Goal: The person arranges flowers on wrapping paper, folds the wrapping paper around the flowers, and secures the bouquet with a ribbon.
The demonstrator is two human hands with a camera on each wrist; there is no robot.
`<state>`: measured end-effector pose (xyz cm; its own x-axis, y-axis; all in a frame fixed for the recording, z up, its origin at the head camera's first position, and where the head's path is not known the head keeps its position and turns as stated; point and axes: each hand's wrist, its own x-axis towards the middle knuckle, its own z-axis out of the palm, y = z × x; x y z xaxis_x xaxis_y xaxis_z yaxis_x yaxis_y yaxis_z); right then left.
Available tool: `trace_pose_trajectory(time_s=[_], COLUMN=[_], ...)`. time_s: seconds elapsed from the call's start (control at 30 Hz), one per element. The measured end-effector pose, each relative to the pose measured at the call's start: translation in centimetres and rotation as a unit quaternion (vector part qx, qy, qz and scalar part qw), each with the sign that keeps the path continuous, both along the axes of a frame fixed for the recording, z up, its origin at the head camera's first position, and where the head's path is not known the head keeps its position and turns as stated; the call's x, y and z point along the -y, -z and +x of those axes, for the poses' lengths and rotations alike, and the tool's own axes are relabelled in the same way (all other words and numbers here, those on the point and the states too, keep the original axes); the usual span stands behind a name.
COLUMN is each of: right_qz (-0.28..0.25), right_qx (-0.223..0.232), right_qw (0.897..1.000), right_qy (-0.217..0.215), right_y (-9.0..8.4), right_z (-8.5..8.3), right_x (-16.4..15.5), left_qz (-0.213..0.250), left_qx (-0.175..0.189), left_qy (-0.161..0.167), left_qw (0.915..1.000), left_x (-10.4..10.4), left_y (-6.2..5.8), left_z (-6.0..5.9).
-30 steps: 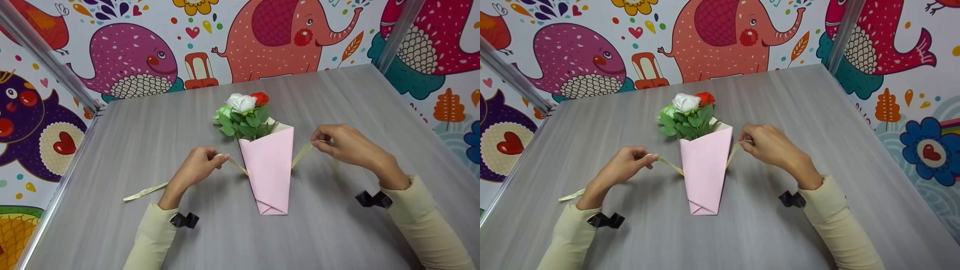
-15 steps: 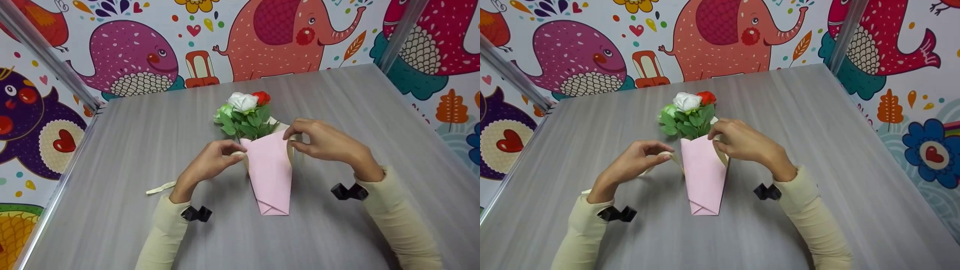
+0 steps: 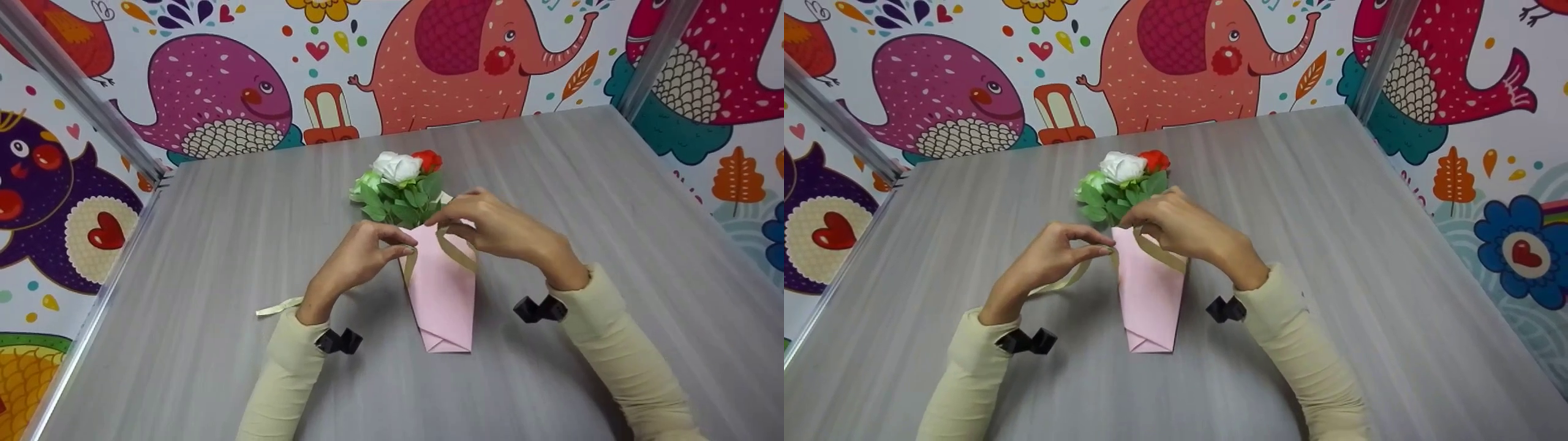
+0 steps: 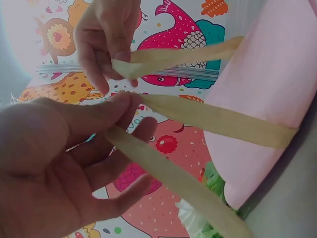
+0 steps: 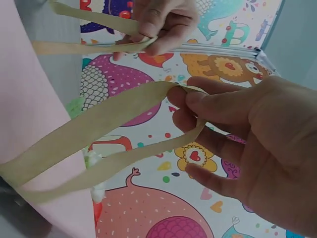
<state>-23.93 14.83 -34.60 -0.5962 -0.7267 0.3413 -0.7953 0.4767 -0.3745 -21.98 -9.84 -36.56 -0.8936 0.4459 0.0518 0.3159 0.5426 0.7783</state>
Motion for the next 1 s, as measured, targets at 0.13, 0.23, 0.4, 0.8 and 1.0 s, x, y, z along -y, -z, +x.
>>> trace_pose_trajectory(time_s=[0.13,0.23,0.4,0.8,1.0], right_qz=[-0.047,-0.094,-0.124,-0.172,-0.139], right_qx=[-0.091,-0.146,-0.171,-0.02,0.106], right_qw=[0.994,0.983,0.976,0.985,0.984], right_qy=[-0.037,-0.057,-0.041,0.013,0.035], right_y=[1.1,1.6,2.2,2.6,2.5], right_z=[-0.5,-0.9,-1.0,-0.9,-0.6], right_x=[0.8,1.3,1.9,2.3,2.5], left_qz=[0.004,0.016,0.032,0.07,0.061], left_qx=[-0.031,-0.057,-0.069,-0.082,-0.088], left_qy=[-0.02,-0.031,-0.001,-0.02,-0.041], left_qw=[0.9993,0.9978,0.9971,0.994,0.9934], left_x=[-0.4,-0.5,-0.3,-0.7,-0.6], left_y=[0.3,0.6,0.6,1.0,1.1], left_z=[-0.2,-0.4,-0.6,-0.6,-0.7])
